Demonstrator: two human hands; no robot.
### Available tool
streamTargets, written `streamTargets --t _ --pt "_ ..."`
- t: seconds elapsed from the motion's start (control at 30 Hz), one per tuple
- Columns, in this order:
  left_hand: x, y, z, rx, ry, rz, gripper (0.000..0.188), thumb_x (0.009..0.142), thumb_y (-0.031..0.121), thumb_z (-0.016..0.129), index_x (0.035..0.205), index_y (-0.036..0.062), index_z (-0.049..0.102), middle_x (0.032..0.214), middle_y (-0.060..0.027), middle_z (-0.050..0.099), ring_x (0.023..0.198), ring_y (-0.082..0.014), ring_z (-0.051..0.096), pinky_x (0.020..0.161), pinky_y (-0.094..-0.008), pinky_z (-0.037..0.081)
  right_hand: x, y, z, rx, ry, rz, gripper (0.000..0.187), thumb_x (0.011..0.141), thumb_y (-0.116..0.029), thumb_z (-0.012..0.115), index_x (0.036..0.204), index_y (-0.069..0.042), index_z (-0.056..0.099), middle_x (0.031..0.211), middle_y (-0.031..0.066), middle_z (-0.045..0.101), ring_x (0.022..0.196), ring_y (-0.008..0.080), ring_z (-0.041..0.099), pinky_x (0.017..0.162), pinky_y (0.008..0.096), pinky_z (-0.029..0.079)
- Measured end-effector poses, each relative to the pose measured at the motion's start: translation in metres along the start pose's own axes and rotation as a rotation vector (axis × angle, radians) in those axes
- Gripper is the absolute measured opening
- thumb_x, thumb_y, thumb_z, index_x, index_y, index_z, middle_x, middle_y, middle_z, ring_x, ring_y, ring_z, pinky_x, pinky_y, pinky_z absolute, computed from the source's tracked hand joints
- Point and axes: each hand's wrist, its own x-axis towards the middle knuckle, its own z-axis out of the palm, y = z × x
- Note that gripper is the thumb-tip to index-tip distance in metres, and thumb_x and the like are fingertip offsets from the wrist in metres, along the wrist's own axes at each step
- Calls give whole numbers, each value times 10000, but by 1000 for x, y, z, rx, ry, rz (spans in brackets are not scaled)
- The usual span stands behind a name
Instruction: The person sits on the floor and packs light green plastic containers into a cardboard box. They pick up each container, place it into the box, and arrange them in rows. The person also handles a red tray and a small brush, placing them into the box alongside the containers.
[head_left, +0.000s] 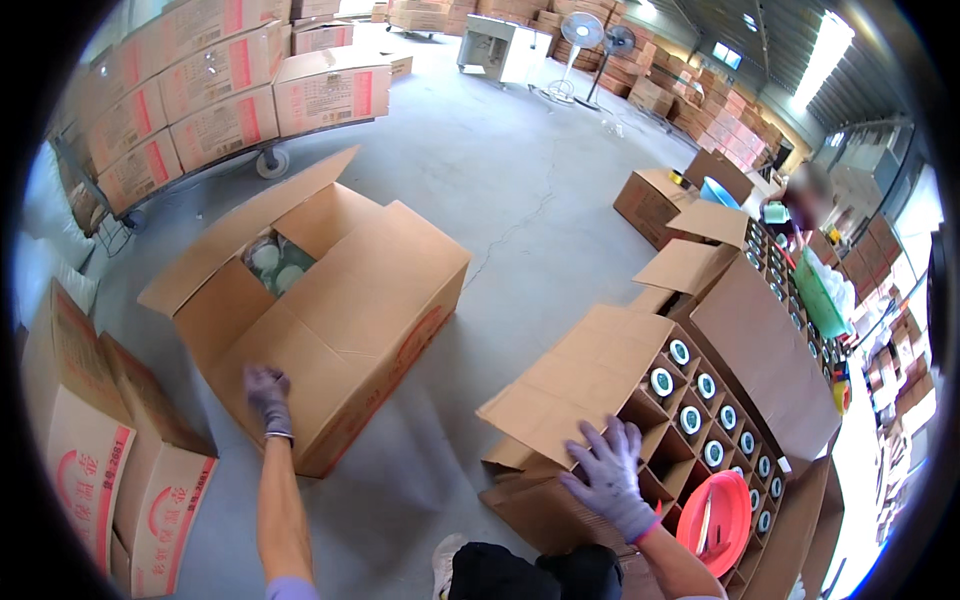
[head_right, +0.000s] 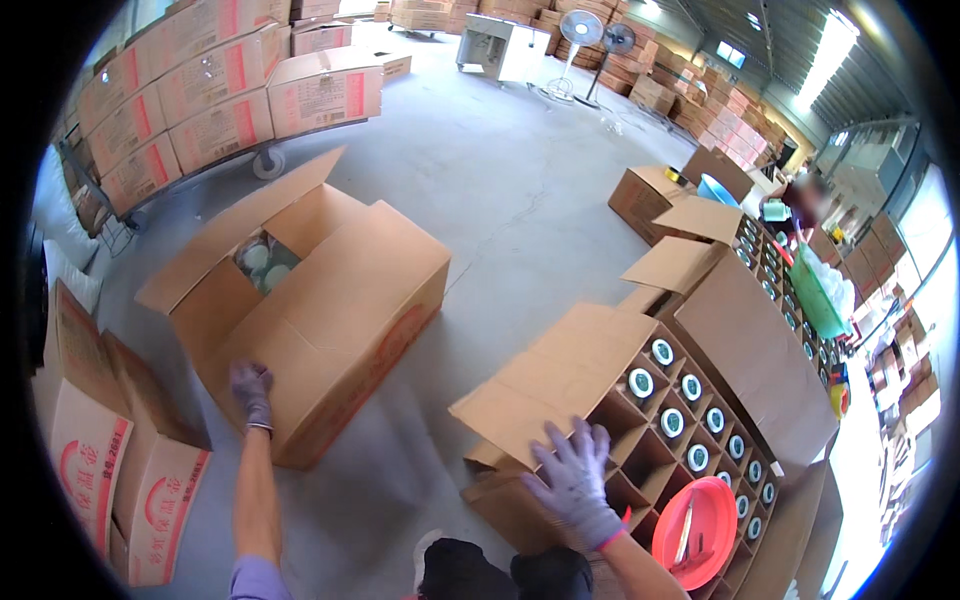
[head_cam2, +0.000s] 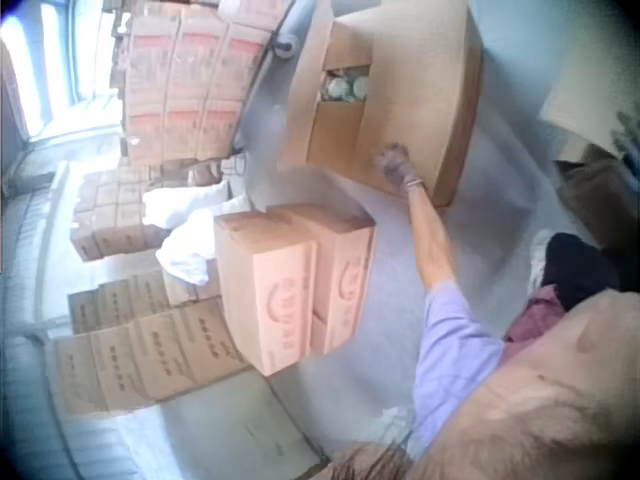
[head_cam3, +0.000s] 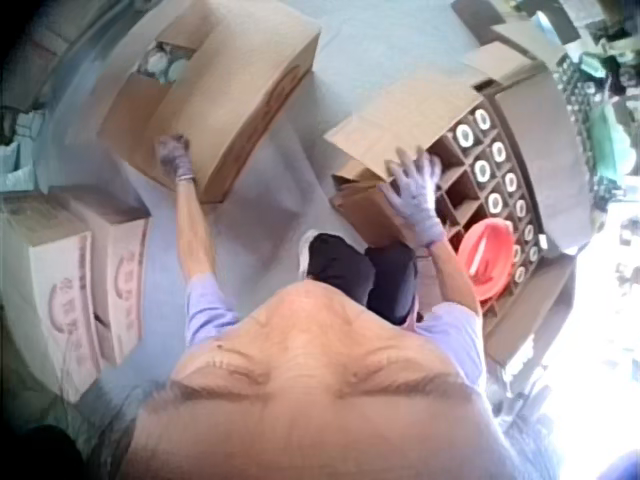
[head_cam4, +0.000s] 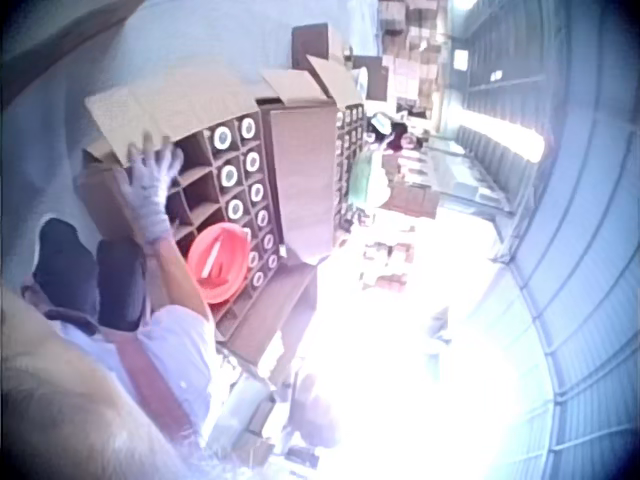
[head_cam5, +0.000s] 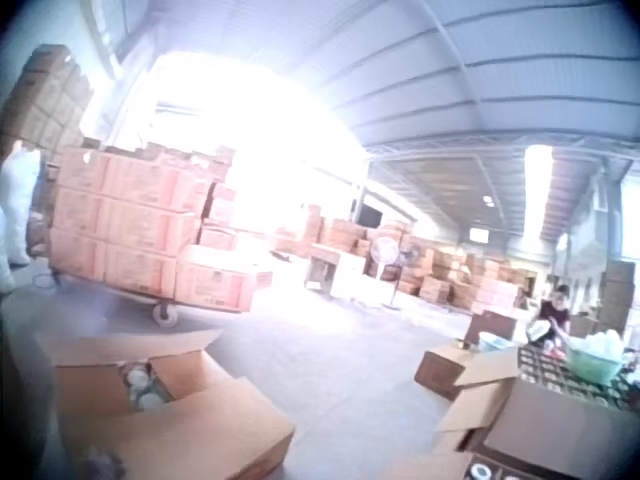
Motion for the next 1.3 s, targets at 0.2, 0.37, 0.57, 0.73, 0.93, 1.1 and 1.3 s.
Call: streamTargets --t 0.2,0.37,0.57,0.73,0.93,1.1,1.3 --pt "-57 28 56 1312 -757 602 899 778 585 555 1450 52 282 1508 -193 241 1414 -337 180 1097 -611 79 0 2 49 -60 -10 81 327 786 -374 626 984 -114 602 1089 87 550 1113 325 459 972 693 241" --pt "-37 -17 54 1198 -619 1111 816 872 587 476 1439 25 306 1467 -198 331 1355 -359 307 1104 -476 237 -19 2 44 188 228 43 401 757 -299 647 1099 -107 560 1187 122 505 1200 360 419 1003 651 259" --pt "-90 68 66 1728 -581 1125 531 929 380 473 1370 90 423 1362 -132 466 1226 -299 467 983 -456 410 -123 -24 -24 429 398 230 327 811 -189 628 1110 -72 565 1150 97 534 1162 287 467 1022 533 309" --pt "-65 63 75 1758 -643 1037 564 925 423 471 1344 46 448 1339 -175 486 1213 -316 487 987 -454 403 -271 -65 -64 437 527 600 276 817 -132 627 1081 -58 598 1097 110 595 1064 278 555 990 476 371" --pt "-151 54 134 815 -973 378 646 943 448 470 1282 -101 449 1280 -255 514 1165 -356 492 1015 -372 367 -504 -138 68 583 357 1640 307 887 -266 518 1050 -40 648 1032 195 642 957 355 615 858 409 485" --pt "-413 228 149 232 -1178 443 370 982 237 479 1244 -15 547 1217 -143 577 1048 -206 563 931 -318 439 -584 -171 167 835 -135 1639 411 879 -409 524 1007 -50 679 1027 206 655 962 343 624 855 407 478" --pt "-609 264 242 348 -1616 -111 231 888 235 580 956 14 589 722 -56 616 487 -142 576 402 -262 488 -603 -177 176 1412 33 1647 439 877 -388 524 1099 -33 654 1105 192 648 1053 305 602 901 373 451"
